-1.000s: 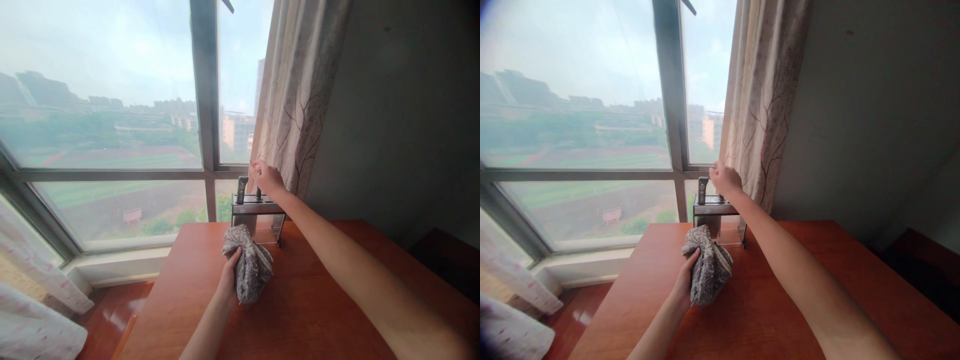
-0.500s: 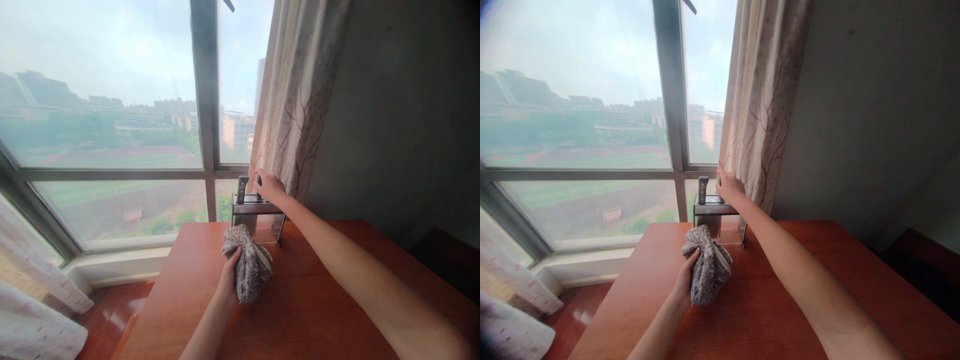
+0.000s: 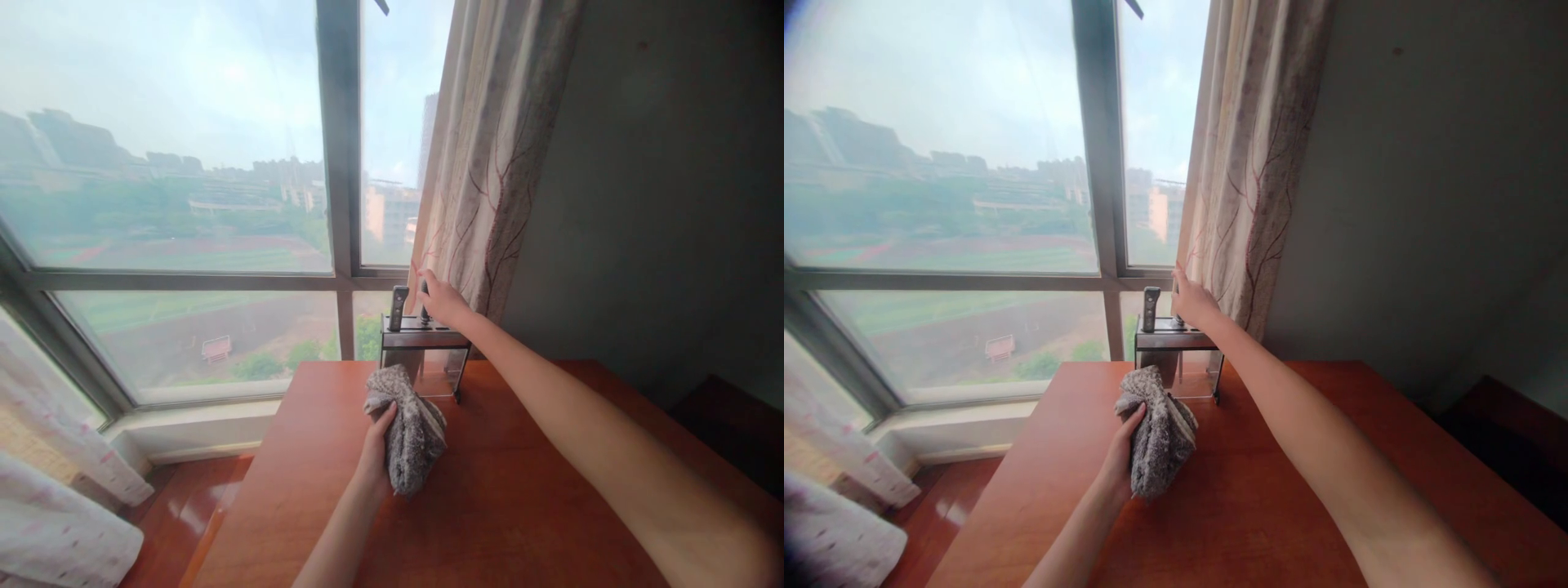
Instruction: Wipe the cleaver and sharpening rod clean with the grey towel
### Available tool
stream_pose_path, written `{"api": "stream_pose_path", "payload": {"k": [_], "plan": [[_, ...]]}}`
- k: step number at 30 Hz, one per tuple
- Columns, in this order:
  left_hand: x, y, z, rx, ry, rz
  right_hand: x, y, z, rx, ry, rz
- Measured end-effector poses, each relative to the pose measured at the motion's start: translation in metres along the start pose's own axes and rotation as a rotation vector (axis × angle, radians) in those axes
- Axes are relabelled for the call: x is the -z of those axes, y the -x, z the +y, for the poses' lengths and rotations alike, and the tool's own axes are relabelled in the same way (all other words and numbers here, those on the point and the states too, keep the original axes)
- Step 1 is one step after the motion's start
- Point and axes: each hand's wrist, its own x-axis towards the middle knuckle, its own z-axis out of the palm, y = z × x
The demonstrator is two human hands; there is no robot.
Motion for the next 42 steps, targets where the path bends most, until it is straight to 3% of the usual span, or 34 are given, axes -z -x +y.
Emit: {"api": "stream_pose_path", "payload": {"k": [15, 20, 24, 28, 32, 36, 39, 42], "plan": [[0.001, -0.002, -0.001, -0.035, -0.026, -0.017, 0.092, -0.047, 0.006, 0.067, -0.093, 0.351], [0.001, -0.003, -0.001, -0.038, -0.022, 0.020, 0.107, -0.049, 0.009, 0.087, -0.129, 0.327], [0.001, -0.002, -0.001, -0.022, -0.017, -0.013, 0.115, -0.054, 0.010, 0.075, -0.194, 0.383], [0.000, 0.000, 0.000, -0.014, -0.011, -0.001, 0.130, -0.053, 0.011, 0.166, -0.252, 0.433], [-0.001, 0.002, 0.000, -0.005, -0.011, -0.001, 0.143, -0.036, 0.010, 0.269, -0.326, 0.460], [-0.001, 0.002, 0.002, -0.028, -0.005, -0.021, 0.144, 0.004, 0.003, 0.292, -0.423, 0.446], [-0.002, 0.003, 0.004, -0.040, 0.005, -0.027, 0.130, 0.041, -0.001, 0.231, -0.501, 0.372], [-0.002, 0.005, 0.005, -0.025, 0.007, -0.043, 0.102, 0.075, 0.000, 0.168, -0.673, 0.193]]}}
